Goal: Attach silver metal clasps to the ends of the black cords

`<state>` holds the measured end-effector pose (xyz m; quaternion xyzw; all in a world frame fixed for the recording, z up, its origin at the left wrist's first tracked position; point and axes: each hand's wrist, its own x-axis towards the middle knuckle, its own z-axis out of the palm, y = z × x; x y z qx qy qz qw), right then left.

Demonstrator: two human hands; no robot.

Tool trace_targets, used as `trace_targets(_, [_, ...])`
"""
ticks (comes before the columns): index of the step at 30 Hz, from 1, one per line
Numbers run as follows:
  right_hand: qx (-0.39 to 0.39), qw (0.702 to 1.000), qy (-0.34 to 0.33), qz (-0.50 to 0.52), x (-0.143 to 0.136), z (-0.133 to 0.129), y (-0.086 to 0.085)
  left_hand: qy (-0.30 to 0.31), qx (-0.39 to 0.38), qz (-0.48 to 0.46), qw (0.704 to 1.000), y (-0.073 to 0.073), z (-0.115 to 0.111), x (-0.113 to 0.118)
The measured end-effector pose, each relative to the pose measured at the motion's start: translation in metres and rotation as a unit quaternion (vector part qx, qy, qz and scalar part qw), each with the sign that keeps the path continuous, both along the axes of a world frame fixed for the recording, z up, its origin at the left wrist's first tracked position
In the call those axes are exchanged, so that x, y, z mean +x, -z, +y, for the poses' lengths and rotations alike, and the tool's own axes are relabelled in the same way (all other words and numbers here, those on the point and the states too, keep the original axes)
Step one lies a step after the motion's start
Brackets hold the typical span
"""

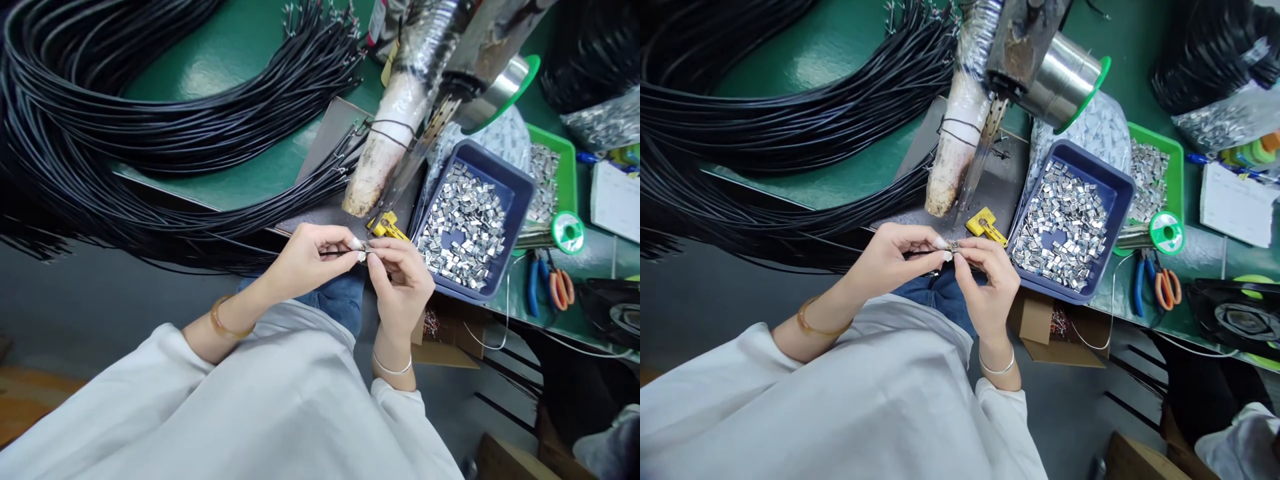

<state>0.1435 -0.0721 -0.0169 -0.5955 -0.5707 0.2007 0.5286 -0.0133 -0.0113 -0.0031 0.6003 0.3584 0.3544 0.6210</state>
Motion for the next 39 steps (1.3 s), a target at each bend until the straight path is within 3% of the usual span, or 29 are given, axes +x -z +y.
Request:
trace_targets(4, [0.009, 1.0, 0.006, -0.009, -0.002, -0.001, 0.003, -0.017, 0.084, 0.068, 0.994, 0.003, -0.005, 0.0])
trace_targets(9, [0.095, 0.985, 0.055, -0.136, -0.008, -0.004, 0.006, 0.0, 0.054, 0.04, 0.998, 0.003, -0.008, -0.001])
trace_targets(14, [0.044, 0.998, 0.029, -0.037, -0.004, -0.003, 0.002, 0.008, 0.016, -0.001, 1.0, -0.001, -0.007, -0.001])
trace_targets(29, [0.013, 0.999, -0.006, -0.045, 0.003, -0.005, -0.005, 0.004, 0.049, 0.022, 0.999, 0.002, -0.006, 0.001])
trace_targets(33, [0.03, 0.998, 0.04, 0.034, 0.004, -0.004, -0.004, 0.003, -0.02, -0.034, 0.999, -0.002, -0.005, 0.0])
trace_targets(39, [0.018, 1.0, -0.018, 0.016, -0.002, -0.004, -0.003, 0.038, -0.05, -0.056, 0.996, -0.005, -0.002, -0.005])
